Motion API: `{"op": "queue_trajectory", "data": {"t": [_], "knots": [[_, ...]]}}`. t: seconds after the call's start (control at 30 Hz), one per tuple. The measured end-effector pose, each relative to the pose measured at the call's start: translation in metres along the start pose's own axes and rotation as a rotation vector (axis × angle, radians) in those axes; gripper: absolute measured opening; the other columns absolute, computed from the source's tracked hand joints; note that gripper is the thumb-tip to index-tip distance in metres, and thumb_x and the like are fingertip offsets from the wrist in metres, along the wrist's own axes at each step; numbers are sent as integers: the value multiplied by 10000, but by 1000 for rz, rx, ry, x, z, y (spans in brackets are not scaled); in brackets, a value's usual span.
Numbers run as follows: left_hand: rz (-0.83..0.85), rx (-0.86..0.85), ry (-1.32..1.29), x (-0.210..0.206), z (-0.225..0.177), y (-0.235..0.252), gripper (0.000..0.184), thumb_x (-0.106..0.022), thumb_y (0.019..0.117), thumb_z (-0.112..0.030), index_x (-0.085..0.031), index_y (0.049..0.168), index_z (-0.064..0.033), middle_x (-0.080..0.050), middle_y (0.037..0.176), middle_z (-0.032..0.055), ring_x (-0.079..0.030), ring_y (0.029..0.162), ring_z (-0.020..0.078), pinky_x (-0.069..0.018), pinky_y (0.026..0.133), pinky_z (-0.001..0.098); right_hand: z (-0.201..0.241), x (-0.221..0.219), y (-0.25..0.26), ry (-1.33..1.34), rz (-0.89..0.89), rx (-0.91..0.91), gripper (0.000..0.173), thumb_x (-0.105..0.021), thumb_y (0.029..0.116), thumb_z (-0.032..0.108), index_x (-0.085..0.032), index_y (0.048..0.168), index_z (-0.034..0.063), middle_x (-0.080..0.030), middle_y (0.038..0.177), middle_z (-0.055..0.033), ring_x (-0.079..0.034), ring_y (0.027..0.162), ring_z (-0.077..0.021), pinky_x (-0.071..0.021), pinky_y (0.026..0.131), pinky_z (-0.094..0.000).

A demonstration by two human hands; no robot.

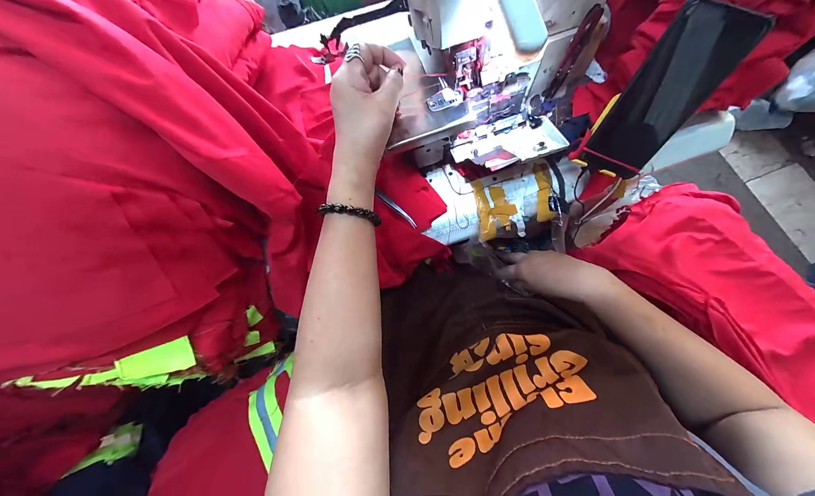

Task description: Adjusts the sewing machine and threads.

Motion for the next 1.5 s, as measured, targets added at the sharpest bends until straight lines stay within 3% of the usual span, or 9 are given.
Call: {"op": "queue_trajectory", "data": {"t": [0.23,0.5,0.7,0.8,0.87,0.93,1.03,1.33,1.5], "knots": [[-5,-16,40,-1,4,4,126,-594,945,-94,-649,1055,-69,-620,731,-108,-553,604,-26,-467,586,176,8,-12,-21,-144,12,60,305,-549,1028,55,-693,1293,102,-669,1316,-152,-586,1271,-393,-360,1115,-649],[-20,9,81,-2,2,1,150,-593,951,-121,-648,1084,-79,-635,755,-113,-572,613,-24,-478,577,178,33,-19,-33,-170,-9,-33,369,-453,1017,-52,-609,1347,1,-612,1336,-280,-552,1287,-475,-316,1136,-663],[-27,18,66,-2,2,1,135,-600,949,-121,-641,1073,-84,-644,757,-112,-585,609,-22,-486,564,174,46,-20,-37,-194,-8,-88,395,-399,1021,-73,-583,1366,-16,-611,1315,-291,-593,1225,-464,-373,1092,-629],[-22,16,76,-2,1,1,145,-597,951,-125,-637,1085,-86,-649,793,-105,-585,631,-21,-486,581,176,45,-11,-34,-71,12,-137,456,-436,1016,-81,-521,1456,4,-435,1509,-316,-529,1256,-543,-402,1016,-707],[-31,13,75,-2,1,2,134,-604,947,-119,-640,1071,-84,-645,778,-109,-576,619,-25,-479,574,172,30,0,-24,21,-85,-205,540,-497,1007,-49,-452,1533,68,-397,1531,-313,-591,1141,-553,-512,877,-694],[-31,19,81,-1,3,2,126,-604,950,-117,-651,1063,-87,-644,764,-112,-580,621,-23,-481,578,173,7,10,-5,74,-183,-351,390,-550,995,-20,-538,1385,-25,-552,1308,-346,-645,1040,-541,-546,808,-675],[-35,3,78,-2,3,3,115,-608,947,-112,-646,1052,-85,-638,744,-109,-579,598,-17,-484,557,176,-25,16,26,78,-112,-582,206,-592,979,52,-667,1101,-96,-654,1167,-306,-644,1115,-484,-528,858,-655],[-45,29,115,-3,5,7,96,-613,932,-111,-684,993,-89,-641,738,-103,-584,641,-18,-491,626,194,-36,-3,39,-148,4,-570,170,-528,991,8,-664,1043,-80,-674,1097,-273,-678,1034,-455,-545,780,-612],[-29,26,120,-2,5,8,94,-612,939,-112,-680,997,-82,-655,763,-93,-602,658,-14,-509,636,198,-36,2,32,-156,65,-532,177,-550,1001,41,-683,1079,-46,-680,1157,-245,-664,1098,-439,-535,835,-619]]}}
Point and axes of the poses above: each hand's wrist, its own y-axis towards the middle knuckle, its own x-axis out of the back of the hand, z = x × y, the point moved 3 cm from there along y, towards the middle knuckle
